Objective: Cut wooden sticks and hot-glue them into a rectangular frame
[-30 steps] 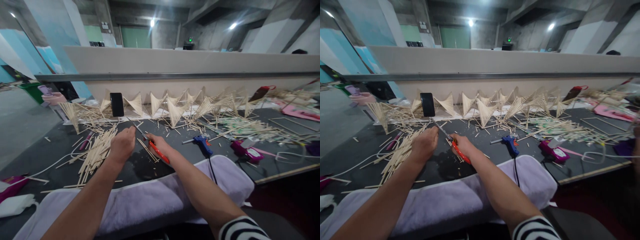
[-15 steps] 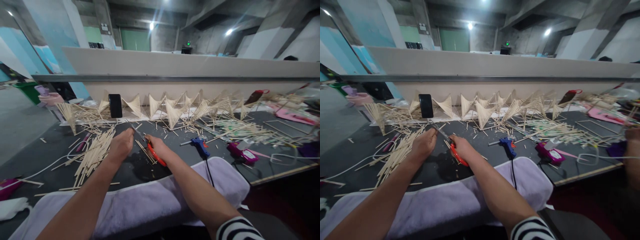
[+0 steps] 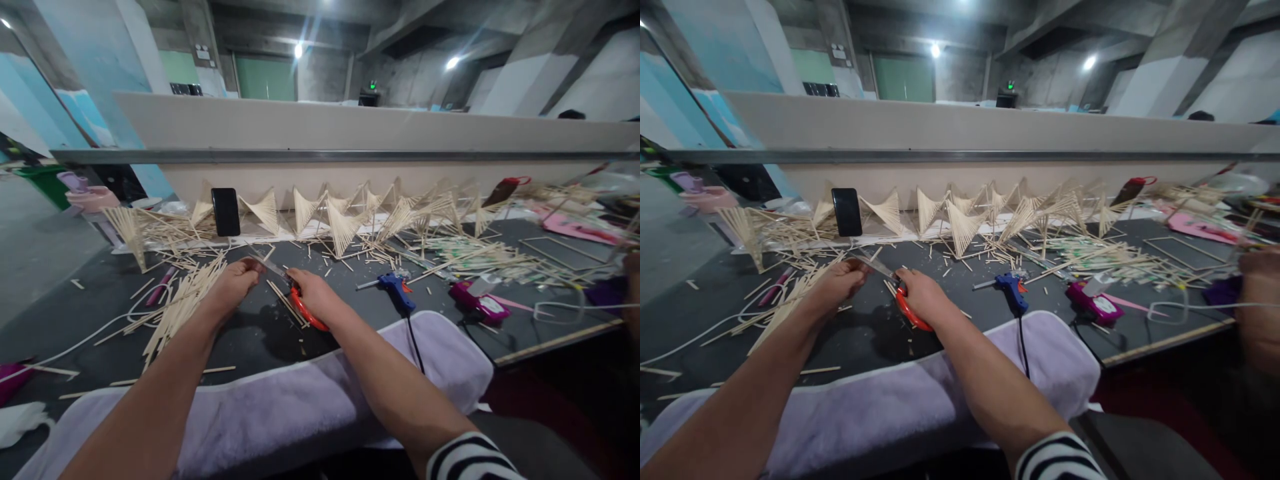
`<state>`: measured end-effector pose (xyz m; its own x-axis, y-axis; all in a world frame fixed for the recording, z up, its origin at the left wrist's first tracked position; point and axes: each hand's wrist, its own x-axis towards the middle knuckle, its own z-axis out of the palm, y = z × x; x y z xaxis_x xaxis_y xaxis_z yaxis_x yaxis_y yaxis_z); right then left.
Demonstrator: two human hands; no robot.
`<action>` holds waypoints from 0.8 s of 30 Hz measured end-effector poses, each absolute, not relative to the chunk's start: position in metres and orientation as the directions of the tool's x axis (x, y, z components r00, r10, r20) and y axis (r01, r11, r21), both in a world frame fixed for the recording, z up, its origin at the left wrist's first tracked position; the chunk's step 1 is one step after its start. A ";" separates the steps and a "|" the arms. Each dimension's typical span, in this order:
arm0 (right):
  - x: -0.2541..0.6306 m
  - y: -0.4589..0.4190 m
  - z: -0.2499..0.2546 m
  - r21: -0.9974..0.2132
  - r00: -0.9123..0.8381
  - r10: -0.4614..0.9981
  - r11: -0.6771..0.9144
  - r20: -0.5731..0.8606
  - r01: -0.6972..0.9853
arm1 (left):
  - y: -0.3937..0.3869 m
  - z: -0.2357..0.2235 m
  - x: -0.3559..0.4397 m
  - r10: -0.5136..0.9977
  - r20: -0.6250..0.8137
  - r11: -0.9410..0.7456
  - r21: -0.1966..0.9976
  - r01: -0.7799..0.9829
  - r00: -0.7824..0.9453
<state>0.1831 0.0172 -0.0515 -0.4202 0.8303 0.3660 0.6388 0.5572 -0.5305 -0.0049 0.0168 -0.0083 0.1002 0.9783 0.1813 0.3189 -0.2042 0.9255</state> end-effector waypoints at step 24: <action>0.186 0.015 -0.052 -0.604 -0.484 0.830 0.543 0.278 0.583 | 0.014 -0.001 -0.017 0.918 -0.182 0.168 0.983 0.070 0.353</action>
